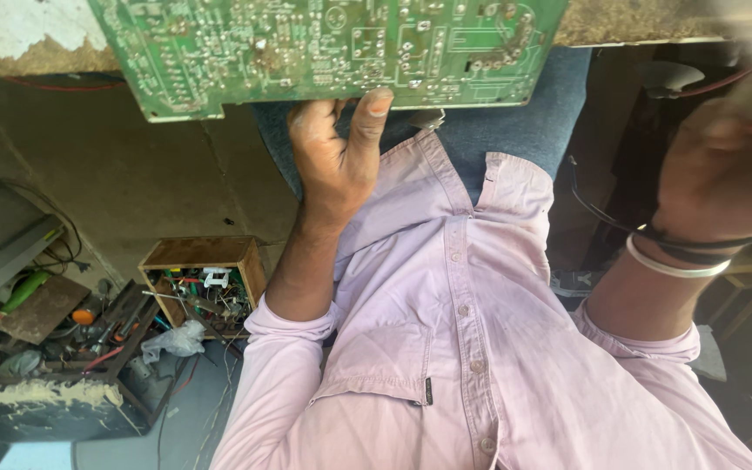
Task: The person uses a soldering iron and a blue-handled tool to work on a green circuit board. They repeatedly apply the soldering iron to various points on the board while holding the board with their other hand. The person occasionally repositions the board and continues soldering different areas.
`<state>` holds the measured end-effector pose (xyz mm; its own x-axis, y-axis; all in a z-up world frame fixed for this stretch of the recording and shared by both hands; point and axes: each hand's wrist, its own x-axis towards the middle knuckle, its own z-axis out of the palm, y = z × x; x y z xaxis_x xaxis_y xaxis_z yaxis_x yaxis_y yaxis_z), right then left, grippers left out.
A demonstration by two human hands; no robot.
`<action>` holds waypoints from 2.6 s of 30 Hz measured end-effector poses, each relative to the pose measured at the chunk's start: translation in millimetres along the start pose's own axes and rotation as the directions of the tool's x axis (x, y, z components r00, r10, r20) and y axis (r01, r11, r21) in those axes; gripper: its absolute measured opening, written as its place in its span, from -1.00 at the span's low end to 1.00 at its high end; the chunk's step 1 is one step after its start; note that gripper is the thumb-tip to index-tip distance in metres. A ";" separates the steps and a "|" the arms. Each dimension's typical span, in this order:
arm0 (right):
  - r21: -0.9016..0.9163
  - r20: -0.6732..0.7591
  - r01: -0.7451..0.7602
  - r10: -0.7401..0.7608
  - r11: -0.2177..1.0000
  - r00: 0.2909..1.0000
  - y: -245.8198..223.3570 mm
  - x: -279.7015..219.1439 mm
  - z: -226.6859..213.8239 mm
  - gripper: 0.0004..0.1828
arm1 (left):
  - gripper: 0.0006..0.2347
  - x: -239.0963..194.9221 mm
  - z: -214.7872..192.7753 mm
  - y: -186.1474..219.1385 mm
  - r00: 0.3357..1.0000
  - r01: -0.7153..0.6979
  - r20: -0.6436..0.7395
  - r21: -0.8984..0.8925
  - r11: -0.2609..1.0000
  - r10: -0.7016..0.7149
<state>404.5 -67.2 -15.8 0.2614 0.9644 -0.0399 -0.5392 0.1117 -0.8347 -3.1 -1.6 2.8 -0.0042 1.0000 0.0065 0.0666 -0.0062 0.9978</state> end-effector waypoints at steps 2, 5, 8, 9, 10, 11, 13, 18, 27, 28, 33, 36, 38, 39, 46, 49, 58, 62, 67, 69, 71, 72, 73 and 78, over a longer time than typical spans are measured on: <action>0.245 -0.021 -0.051 0.058 0.968 0.998 -7.0 0.5 -33.3 -0.67 | -0.74 -0.4 -0.6 -2.0 1.000 -0.031 0.000 -0.021 0.999 0.031; 0.219 -0.075 -0.129 0.149 0.967 0.986 -12.1 -1.5 -55.9 -0.64 | -0.75 -2.8 -1.7 -3.1 1.000 0.006 -0.022 0.026 1.000 -0.006; -0.309 -0.129 -0.121 0.085 0.943 0.988 -18.9 -13.3 -47.8 -0.57 | -0.75 -3.5 -1.5 -4.7 0.999 0.006 -0.033 0.051 0.999 -0.005; -0.432 -0.114 -0.095 0.050 0.897 0.992 -19.4 -14.5 -43.2 -0.55 | -0.74 -3.7 -1.3 -5.6 0.999 -0.002 -0.040 0.066 0.998 0.005; -0.544 -0.101 -0.071 0.019 0.836 0.995 -18.9 -17.3 -38.8 -0.53 | -0.74 -4.2 -1.0 -6.5 0.999 -0.011 -0.047 0.080 0.997 0.015; -0.549 -0.107 -0.056 -0.003 0.834 0.994 -16.7 -20.3 -35.8 -0.50 | -0.73 -5.4 -1.9 -7.2 0.998 -0.019 -0.049 0.097 0.995 0.024; -0.532 -0.138 -0.052 -0.025 0.845 0.990 -15.5 -23.7 -34.7 -0.46 | -0.71 -7.5 -2.9 -7.6 0.998 0.043 -0.052 0.033 0.999 -0.041; -0.553 -0.249 -0.029 -0.132 0.833 0.960 -30.3 -18.9 -51.5 -0.54 | -0.66 -9.5 -6.4 -7.0 0.994 0.097 -0.067 0.082 0.992 -0.092; -0.802 -0.292 0.017 -0.417 0.596 0.861 -75.5 14.1 0.9 -0.68 | -0.49 -3.3 -5.5 -4.8 0.994 0.017 -0.107 0.303 0.953 0.017; -0.825 -0.277 0.017 -0.430 0.565 0.859 -73.8 19.5 16.3 -0.70 | -0.48 -2.7 -5.2 -4.8 0.994 0.012 -0.105 0.292 0.956 0.020; -0.919 0.001 0.188 -0.473 0.347 0.881 -69.9 44.6 80.7 -0.77 | -0.50 -1.4 -6.5 -8.2 0.995 0.012 -0.098 0.230 0.973 0.011; -0.947 0.241 0.313 -0.490 0.069 0.838 -75.1 57.0 100.4 -0.82 | -0.52 -2.9 -6.8 -9.8 0.996 0.026 -0.092 0.220 0.975 -0.006; -0.937 0.342 0.330 -0.475 -0.112 0.811 -80.5 62.5 104.9 -0.87 | -0.53 -1.3 -7.1 -10.3 0.995 0.026 -0.095 0.227 0.974 -0.005; -0.933 0.357 0.327 -0.470 -0.148 0.807 -81.6 63.0 105.8 -0.88 | -0.54 -1.2 -7.2 -10.2 0.995 0.030 -0.096 0.239 0.971 -0.007; -0.770 -0.035 0.331 -0.554 0.545 0.832 -72.5 51.1 87.3 -0.72 | -0.61 3.9 -2.0 -9.9 0.998 0.031 -0.064 0.111 0.993 -0.023; -0.421 -0.111 0.370 -0.452 0.828 0.885 -60.4 40.3 77.4 -0.59 | -0.65 1.8 -2.6 -9.3 0.999 0.007 -0.054 0.162 0.987 0.001; -0.219 0.131 0.188 -0.162 0.958 0.978 -5.1 9.1 112.0 -0.35 | -0.74 0.7 -1.4 -11.0 0.999 -0.023 -0.037 0.154 0.988 0.029; -0.536 0.088 0.202 -0.184 0.819 0.979 -2.1 9.6 141.1 -0.50 | -0.74 4.2 0.6 0.5 0.999 -0.025 -0.022 0.079 0.997 0.027; -0.541 0.211 0.217 -0.119 0.812 0.970 -9.0 18.4 166.7 -0.46 | -0.74 8.7 3.1 8.7 1.000 0.012 -0.020 0.039 0.999 -0.011; -0.545 0.198 0.189 -0.093 0.817 0.976 -8.2 18.2 171.9 -0.44 | -0.73 8.8 2.7 8.9 1.000 -0.015 -0.008 0.019 1.000 0.015; -0.571 0.202 0.185 -0.081 0.800 0.976 -6.1 17.3 172.8 -0.42 | -0.74 8.9 2.3 8.7 1.000 -0.027 -0.009 0.019 0.999 0.027; -0.585 0.211 0.192 -0.081 0.788 0.974 -4.5 16.8 171.8 -0.42 | -0.74 9.0 2.3 8.6 0.999 -0.033 -0.008 0.019 0.999 0.033; -0.599 0.218 0.200 -0.082 0.775 0.972 -3.1 15.8 169.8 -0.42 | -0.74 9.2 1.9 8.3 1.000 -0.019 -0.003 0.008 1.000 0.019; -0.649 0.241 0.226 -0.086 0.726 0.967 2.6 11.9 156.6 -0.49 | -0.73 9.3 2.5 6.8 1.000 -0.026 0.014 -0.033 0.999 0.026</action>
<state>280.8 -17.9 67.6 0.1067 0.9804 0.1655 0.1875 0.1437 -0.9717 -0.2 7.7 9.5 0.0112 0.9994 0.0316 0.0342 -0.0319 0.9989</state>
